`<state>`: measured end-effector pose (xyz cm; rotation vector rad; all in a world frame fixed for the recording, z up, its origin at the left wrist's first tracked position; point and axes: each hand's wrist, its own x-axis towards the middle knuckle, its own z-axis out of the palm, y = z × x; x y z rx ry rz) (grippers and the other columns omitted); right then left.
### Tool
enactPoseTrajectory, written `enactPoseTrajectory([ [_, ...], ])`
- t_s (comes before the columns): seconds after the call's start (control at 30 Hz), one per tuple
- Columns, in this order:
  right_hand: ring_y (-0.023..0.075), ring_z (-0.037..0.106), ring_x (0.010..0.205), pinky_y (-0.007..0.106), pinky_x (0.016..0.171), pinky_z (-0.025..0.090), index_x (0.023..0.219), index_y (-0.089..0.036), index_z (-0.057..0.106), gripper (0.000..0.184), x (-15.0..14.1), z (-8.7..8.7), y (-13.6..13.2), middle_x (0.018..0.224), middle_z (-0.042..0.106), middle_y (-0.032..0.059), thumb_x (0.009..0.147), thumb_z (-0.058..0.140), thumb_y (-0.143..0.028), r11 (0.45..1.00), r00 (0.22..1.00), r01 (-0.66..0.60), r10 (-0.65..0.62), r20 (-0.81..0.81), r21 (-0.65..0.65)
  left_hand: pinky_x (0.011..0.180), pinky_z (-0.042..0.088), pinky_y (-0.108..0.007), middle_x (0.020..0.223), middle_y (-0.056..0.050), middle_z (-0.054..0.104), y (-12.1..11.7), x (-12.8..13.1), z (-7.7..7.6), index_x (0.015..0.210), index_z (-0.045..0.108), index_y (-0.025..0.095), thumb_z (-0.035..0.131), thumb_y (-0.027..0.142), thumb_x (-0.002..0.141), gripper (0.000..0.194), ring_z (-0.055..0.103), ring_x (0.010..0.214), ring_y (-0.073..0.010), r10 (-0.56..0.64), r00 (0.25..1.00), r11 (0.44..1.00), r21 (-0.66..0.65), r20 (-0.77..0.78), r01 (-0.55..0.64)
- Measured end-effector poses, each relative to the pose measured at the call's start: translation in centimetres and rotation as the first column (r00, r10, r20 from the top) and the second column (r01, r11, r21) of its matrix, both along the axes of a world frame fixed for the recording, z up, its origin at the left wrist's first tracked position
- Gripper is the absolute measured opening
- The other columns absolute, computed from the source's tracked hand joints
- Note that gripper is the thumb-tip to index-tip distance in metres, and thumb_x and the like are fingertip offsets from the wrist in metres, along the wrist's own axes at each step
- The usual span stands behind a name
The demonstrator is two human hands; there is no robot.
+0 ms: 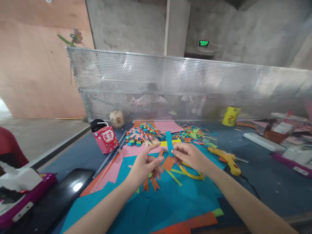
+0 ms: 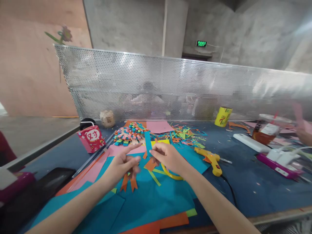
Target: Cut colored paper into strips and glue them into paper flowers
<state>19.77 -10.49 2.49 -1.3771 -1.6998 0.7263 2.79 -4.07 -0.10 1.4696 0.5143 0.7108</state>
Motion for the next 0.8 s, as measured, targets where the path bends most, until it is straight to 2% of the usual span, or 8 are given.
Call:
enactPoseTrajectory([
  [0.1,0.0085,0.053,0.051,0.022,0.052,0.042,0.064,-0.019,0.048,0.019,-0.5,0.3,-1.2,0.056,0.056,-0.0015,0.08,0.045,-0.028,0.999,0.997,0.009,-0.004,0.082,-0.05,0.039,0.036,-0.02,0.049,0.001,0.06,0.2,0.1,-0.3,0.124,0.034,0.014,0.047,0.041,0.078,0.055,0.052,0.041,-0.0113,0.014,1.0,0.997,0.08,-0.02,-0.013],
  [0.2,0.0079,0.052,0.049,0.021,0.051,0.04,0.061,-0.018,0.047,0.022,-0.7,0.7,-2.1,0.053,0.054,-0.0021,0.081,0.044,-0.027,0.997,0.991,0.02,-0.01,0.134,-0.073,0.056,0.041,-0.021,0.088,-0.006,0.063,-0.1,0.2,-0.6,0.122,0.036,0.021,0.064,0.028,0.068,0.061,0.057,0.074,-0.0136,0.063,0.997,0.984,0.164,0.055,-0.071],
  [0.27,0.0075,0.05,0.047,0.021,0.049,0.038,0.059,-0.018,0.046,0.024,-0.9,0.9,-2.4,0.05,0.052,-0.0028,0.08,0.044,-0.027,0.997,0.983,0.03,-0.017,0.181,-0.071,0.061,0.041,-0.022,0.099,-0.006,0.058,-0.4,0.2,-0.6,0.115,0.043,0.022,0.066,0.025,0.066,0.054,0.054,0.085,-0.0148,0.05,0.995,0.983,0.174,0.089,-0.065],
  [0.4,0.008,0.047,0.046,0.021,0.046,0.035,0.057,-0.018,0.047,0.024,-1.3,1.0,-2.8,0.049,0.046,-0.0039,0.079,0.046,-0.028,0.995,0.978,0.012,0.009,0.208,-0.099,0.056,0.038,-0.022,0.071,-0.002,0.059,-0.9,0.2,-0.4,0.081,0.056,0.015,0.061,0.031,0.069,0.02,0.054,0.066,-0.0125,-0.032,0.999,0.988,0.153,0.017,0.029],
  [0.53,0.0106,0.052,0.054,0.023,0.054,0.04,0.066,-0.019,0.051,0.025,-0.4,0.4,-2.8,0.058,0.055,-0.0005,0.083,0.04,-0.033,0.992,0.96,0.029,0.007,0.279,-0.123,0.052,0.037,-0.023,0.058,0.0,0.059,-0.7,0.3,-0.3,0.063,0.056,0.016,0.062,0.032,0.066,0.017,0.051,0.054,-0.0115,0.066,0.995,0.979,0.199,-0.068,-0.052],
  [0.6,0.0136,0.055,0.066,0.025,0.061,0.041,0.077,-0.019,0.054,0.022,0.8,-0.3,-2.6,0.073,0.06,0.0033,0.085,0.038,-0.032,0.987,0.884,0.143,-0.098,0.457,-0.066,0.048,0.035,-0.022,0.054,0.0,0.058,-0.4,0.3,-0.3,0.058,0.053,0.016,0.061,0.032,0.066,0.02,0.048,0.048,-0.0102,0.154,0.984,0.969,0.209,-0.092,-0.132],
  [0.7,0.0175,0.054,0.084,0.027,0.07,0.04,0.093,-0.017,0.054,0.018,2.5,-1.8,-2.3,0.096,0.058,0.0083,0.08,0.043,-0.022,0.959,0.616,0.283,-0.18,0.767,-0.001,0.044,0.033,-0.021,0.051,0.002,0.055,0.1,0.2,-0.5,0.055,0.049,0.017,0.057,0.031,0.068,0.021,0.045,0.042,-0.0087,0.231,0.968,0.957,0.201,-0.099,-0.208],
  [0.8,0.0232,0.052,0.094,0.031,0.076,0.038,0.099,-0.013,0.053,0.026,3.1,-2.9,-2.0,0.101,0.056,0.0133,0.074,0.045,-0.014,0.938,0.485,0.348,-0.19,0.854,0.012,0.042,0.034,-0.021,0.052,0.002,0.055,0.5,0.1,-0.8,0.061,0.051,0.016,0.055,0.025,0.069,0.013,0.044,0.04,-0.0079,0.226,0.97,0.963,0.173,-0.093,-0.208],
])
